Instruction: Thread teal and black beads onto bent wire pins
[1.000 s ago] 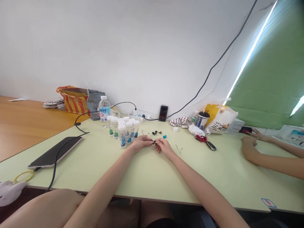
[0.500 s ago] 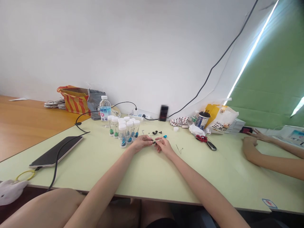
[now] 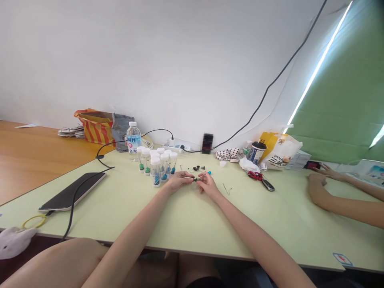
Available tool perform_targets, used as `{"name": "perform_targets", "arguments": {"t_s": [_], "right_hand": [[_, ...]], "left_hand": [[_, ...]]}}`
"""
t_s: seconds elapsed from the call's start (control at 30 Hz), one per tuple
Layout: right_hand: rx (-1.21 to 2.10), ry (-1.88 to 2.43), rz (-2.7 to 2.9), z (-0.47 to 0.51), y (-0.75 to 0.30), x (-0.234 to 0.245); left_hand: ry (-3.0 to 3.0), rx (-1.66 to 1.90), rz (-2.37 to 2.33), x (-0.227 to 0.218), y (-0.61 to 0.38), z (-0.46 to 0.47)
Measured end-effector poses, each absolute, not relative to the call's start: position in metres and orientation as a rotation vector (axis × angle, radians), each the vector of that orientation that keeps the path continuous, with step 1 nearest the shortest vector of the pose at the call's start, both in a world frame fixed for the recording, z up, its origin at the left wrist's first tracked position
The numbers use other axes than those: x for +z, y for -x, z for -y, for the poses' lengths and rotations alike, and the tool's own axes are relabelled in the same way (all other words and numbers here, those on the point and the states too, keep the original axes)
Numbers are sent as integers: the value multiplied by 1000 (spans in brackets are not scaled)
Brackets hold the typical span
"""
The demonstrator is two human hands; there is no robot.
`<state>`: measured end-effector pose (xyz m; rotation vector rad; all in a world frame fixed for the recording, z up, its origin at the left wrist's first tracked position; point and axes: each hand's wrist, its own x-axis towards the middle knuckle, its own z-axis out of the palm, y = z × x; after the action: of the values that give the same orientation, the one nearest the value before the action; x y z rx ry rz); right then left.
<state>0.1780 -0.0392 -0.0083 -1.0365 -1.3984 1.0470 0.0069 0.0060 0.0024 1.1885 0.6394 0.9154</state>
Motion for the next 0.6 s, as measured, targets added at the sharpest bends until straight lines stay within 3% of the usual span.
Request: {"name": "perform_targets", "arguments": {"t_s": [0.6], "right_hand": [[1019, 1031, 1374, 39, -179, -9]], "left_hand": [[-1199, 923, -619, 1, -6, -7]]}}
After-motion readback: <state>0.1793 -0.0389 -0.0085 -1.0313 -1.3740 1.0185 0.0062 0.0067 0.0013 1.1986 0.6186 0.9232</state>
